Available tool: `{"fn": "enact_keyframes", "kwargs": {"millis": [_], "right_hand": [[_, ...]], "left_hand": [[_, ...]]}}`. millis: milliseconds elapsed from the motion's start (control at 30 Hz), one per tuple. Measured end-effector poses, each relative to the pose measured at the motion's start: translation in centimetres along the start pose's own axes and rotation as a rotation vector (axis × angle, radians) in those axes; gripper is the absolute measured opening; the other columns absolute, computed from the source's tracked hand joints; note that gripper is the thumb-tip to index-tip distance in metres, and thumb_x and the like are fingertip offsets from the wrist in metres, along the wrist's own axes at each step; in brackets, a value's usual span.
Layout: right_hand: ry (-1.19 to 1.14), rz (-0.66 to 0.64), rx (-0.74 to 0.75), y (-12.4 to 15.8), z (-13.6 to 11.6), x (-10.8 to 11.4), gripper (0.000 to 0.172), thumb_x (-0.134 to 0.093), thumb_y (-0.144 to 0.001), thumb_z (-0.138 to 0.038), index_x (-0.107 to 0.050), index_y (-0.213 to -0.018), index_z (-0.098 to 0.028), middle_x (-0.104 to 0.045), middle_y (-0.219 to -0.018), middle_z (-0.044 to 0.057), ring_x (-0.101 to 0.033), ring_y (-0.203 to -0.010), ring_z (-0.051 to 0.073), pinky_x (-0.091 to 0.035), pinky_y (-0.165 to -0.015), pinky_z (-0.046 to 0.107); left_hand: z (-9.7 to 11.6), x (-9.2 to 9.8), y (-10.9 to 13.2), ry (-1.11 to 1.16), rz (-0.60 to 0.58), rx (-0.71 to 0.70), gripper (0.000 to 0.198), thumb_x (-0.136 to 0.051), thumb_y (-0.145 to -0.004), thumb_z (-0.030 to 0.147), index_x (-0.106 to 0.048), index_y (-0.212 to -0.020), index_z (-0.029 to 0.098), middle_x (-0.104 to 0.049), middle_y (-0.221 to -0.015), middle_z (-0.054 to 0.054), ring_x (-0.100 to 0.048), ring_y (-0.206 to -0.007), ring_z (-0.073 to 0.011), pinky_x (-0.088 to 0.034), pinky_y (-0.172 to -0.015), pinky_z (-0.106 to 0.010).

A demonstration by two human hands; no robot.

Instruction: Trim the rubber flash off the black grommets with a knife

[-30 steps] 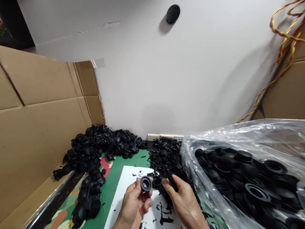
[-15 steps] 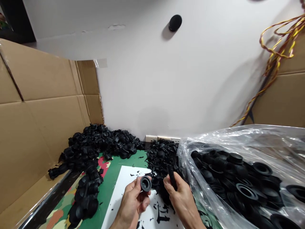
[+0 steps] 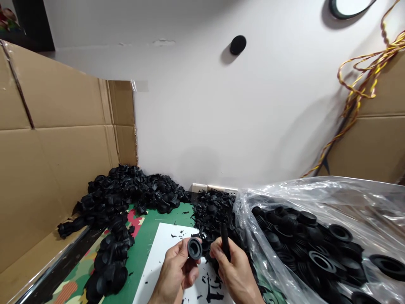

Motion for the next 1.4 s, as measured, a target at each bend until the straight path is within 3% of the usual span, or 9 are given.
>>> {"fn": "enact_keyframes", "kwargs": {"millis": [200,533,800,1033,1267,1400], "right_hand": [[-0.027,-0.092,0.014,0.8,-1.1,-1.4,0.033,-0.059,-0.076,-0.05,-0.065,-0.078,-0.017,-0.055,-0.059,0.0,-0.043,-0.046,0.012,-0.03,-0.038,0.02],[0.011,-0.125,0.044,0.6,-0.8,-1.8,0.041,-0.057,-0.075,-0.057,-0.064,-0.07,-0.017,-0.051,-0.052,-0.002,-0.046,-0.047,0.013,-0.035,-0.042,0.023],[0.155,-0.189,0.247,1.7,-4.2,-3.2,0.026,-0.052,-0.082,-0.037,-0.062,-0.068,-0.018,-0.057,-0.063,0.001,-0.052,-0.059,0.016,-0.041,-0.055,0.023],[0.271,-0.174,0.267,2.1,-5.5,-3.2,0.023,-0.049,-0.081,-0.026,-0.055,-0.059,-0.019,-0.054,-0.059,-0.001,-0.047,-0.054,0.014,-0.037,-0.052,0.022],[0.369,-0.25,0.161,1.9,-5.0,-3.9,0.02,-0.043,-0.078,-0.022,-0.051,-0.06,-0.019,-0.053,-0.059,0.0,-0.048,-0.055,0.014,-0.033,-0.05,0.022],[0.497,-0.183,0.163,2.0,-4.3,-3.8,0.014,-0.041,-0.072,-0.018,-0.05,-0.062,-0.02,-0.054,-0.06,0.001,-0.05,-0.056,0.016,-0.033,-0.052,0.024]], "left_hand": [[0.6,-0.2,0.3,-0.027,0.011,-0.045,0.05,-0.076,-0.057,0.056,-0.069,-0.081,0.012,-0.056,-0.058,0.001,-0.036,-0.038,-0.0025,-0.013,-0.042,-0.02],[0.3,0.3,0.1,-0.059,0.019,-0.06,0.05,-0.075,-0.061,0.055,-0.069,-0.086,0.013,-0.052,-0.055,0.003,-0.034,-0.038,-0.0033,-0.014,-0.041,-0.02],[0.9,-0.3,0.3,-0.136,0.014,-0.077,0.056,-0.073,-0.058,0.061,-0.068,-0.086,0.012,-0.035,-0.047,0.009,-0.02,-0.04,-0.0027,-0.011,-0.042,-0.019],[1.0,0.1,0.1,-0.221,0.029,-0.152,0.058,-0.069,-0.061,0.063,-0.067,-0.091,0.013,-0.039,-0.051,0.007,-0.027,-0.044,-0.0058,-0.018,-0.043,-0.02],[2.4,-0.5,0.4,-0.378,0.015,-0.33,0.049,-0.067,-0.067,0.058,-0.069,-0.086,0.014,-0.044,-0.053,0.005,-0.03,-0.047,-0.0088,-0.024,-0.044,-0.021],[2.7,-0.5,0.7,-0.409,0.036,-0.354,0.046,-0.067,-0.067,0.058,-0.069,-0.084,0.015,-0.05,-0.059,0.003,-0.034,-0.052,-0.0093,-0.027,-0.046,-0.02]]}}
Point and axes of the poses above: each hand's wrist, its own y-axis away from the middle knuckle, its own x-axis out of the back of the hand, z = x × y, the point moved 10 cm from there along -y, towards the middle knuckle
